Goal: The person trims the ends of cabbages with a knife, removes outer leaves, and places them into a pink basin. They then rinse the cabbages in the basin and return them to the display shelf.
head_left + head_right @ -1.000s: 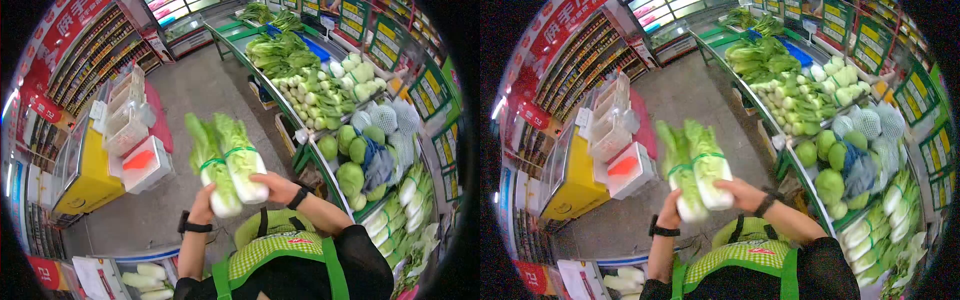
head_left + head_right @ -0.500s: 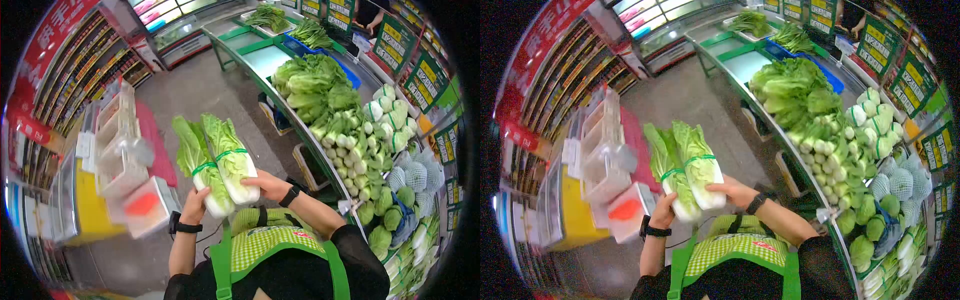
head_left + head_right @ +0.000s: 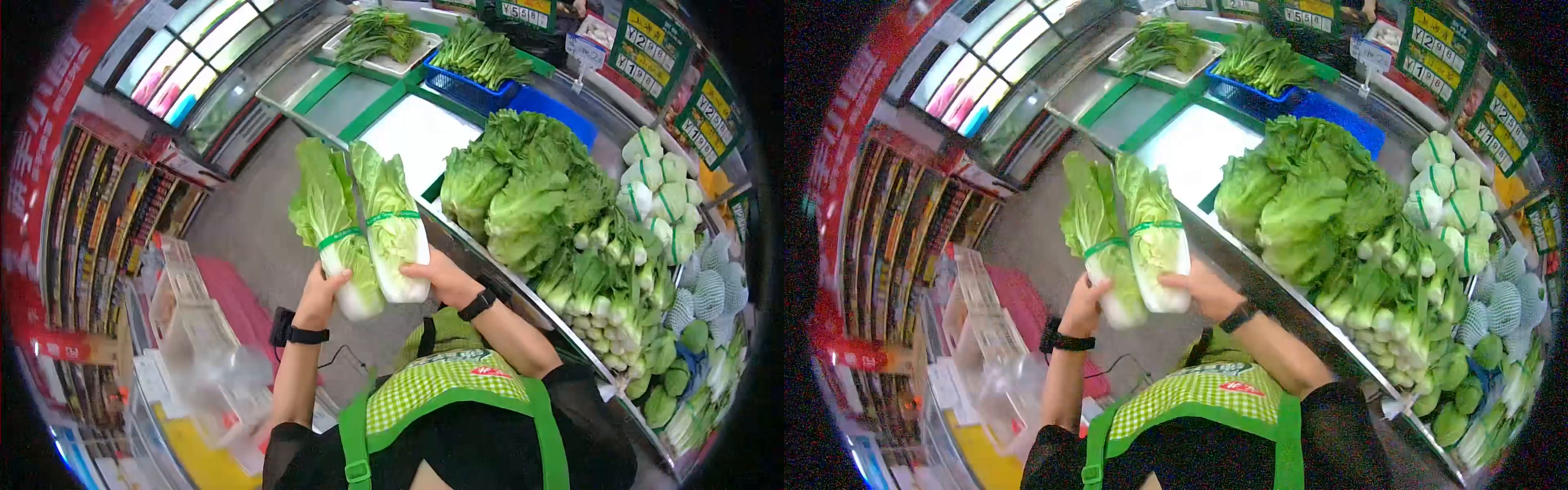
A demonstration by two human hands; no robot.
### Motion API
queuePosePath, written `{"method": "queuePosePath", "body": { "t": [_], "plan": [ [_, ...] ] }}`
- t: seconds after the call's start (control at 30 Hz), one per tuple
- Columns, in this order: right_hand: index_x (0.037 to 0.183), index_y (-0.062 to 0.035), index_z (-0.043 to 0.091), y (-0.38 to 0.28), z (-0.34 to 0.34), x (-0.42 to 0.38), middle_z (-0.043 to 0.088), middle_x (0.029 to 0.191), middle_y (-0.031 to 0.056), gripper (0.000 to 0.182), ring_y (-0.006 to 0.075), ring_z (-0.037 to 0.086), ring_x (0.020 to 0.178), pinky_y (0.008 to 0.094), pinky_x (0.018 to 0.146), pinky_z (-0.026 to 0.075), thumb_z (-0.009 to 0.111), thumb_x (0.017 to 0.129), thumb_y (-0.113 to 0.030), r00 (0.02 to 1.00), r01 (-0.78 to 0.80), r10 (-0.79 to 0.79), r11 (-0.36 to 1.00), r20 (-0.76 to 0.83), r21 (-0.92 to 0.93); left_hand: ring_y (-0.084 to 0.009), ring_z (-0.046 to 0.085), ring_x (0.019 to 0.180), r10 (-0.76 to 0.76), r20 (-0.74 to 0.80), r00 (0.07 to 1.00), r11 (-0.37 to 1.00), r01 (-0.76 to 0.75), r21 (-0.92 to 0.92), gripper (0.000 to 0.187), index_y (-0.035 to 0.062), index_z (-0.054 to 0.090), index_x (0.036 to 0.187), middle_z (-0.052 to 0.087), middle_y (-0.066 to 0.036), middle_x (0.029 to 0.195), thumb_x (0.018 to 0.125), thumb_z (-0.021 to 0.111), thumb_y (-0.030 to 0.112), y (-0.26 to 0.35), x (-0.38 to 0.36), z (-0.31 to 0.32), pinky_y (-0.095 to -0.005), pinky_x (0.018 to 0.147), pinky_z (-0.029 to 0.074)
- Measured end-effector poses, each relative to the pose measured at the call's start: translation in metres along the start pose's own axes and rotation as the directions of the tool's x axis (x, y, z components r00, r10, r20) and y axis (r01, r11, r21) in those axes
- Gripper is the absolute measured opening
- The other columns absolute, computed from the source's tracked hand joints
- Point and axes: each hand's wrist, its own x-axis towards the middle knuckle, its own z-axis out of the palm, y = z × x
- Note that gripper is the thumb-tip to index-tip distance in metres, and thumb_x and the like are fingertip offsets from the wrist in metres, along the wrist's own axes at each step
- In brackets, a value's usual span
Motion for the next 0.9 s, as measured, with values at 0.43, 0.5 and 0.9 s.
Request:
{"method": "queuePosePath", "body": {
  "t": [0.43, 0.5, 0.9],
  "plan": [
    [0.118, -0.0011, 0.039, -0.053, -0.079, 0.215, 0.054, 0.108, 0.0096, 0.058, 0.0192, 0.055, 0.098, 0.0316, 0.084, 0.045, 0.069, 0.067, -0.004, 0.647, 0.394, -0.536, 0.844, -0.542, -0.364, -0.0172, 0.059, 0.085, -0.011, 0.379, 0.925, 0.869, -0.178, 0.462, 0.051, -0.0037, 0.051, 0.104, 0.059, -0.011, 0.097, 0.061, 0.075, 0.009, 0.099, 0.330, 0.025, -0.0316, 0.073, 0.049],
    [0.119, -0.0011, 0.037, -0.044, -0.105, 0.242, 0.054, 0.109, 0.0102, 0.062, 0.0195, 0.054, 0.098, 0.0320, 0.085, 0.045, 0.069, 0.066, -0.005, 0.548, 0.359, -0.544, 0.839, -0.635, -0.409, -0.0176, 0.059, 0.085, 0.000, 0.474, 0.880, 0.809, -0.279, 0.518, 0.051, -0.0037, 0.051, 0.104, 0.060, -0.011, 0.097, 0.060, 0.075, 0.009, 0.094, 0.374, 0.032, -0.0314, 0.074, 0.049],
    [0.116, -0.0001, 0.034, -0.009, -0.139, 0.311, 0.049, 0.107, 0.0238, 0.077, 0.0375, 0.047, 0.100, 0.0459, 0.087, 0.037, 0.075, 0.054, -0.023, -0.045, -0.349, -0.350, 0.883, -0.936, -0.313, -0.0203, 0.061, 0.080, -0.385, 0.604, 0.698, 0.747, -0.149, 0.648, 0.056, -0.0087, 0.047, 0.106, 0.060, -0.016, 0.095, 0.063, 0.077, 0.013, -0.011, 0.512, 0.041, -0.0323, 0.068, 0.052]
  ]
}}
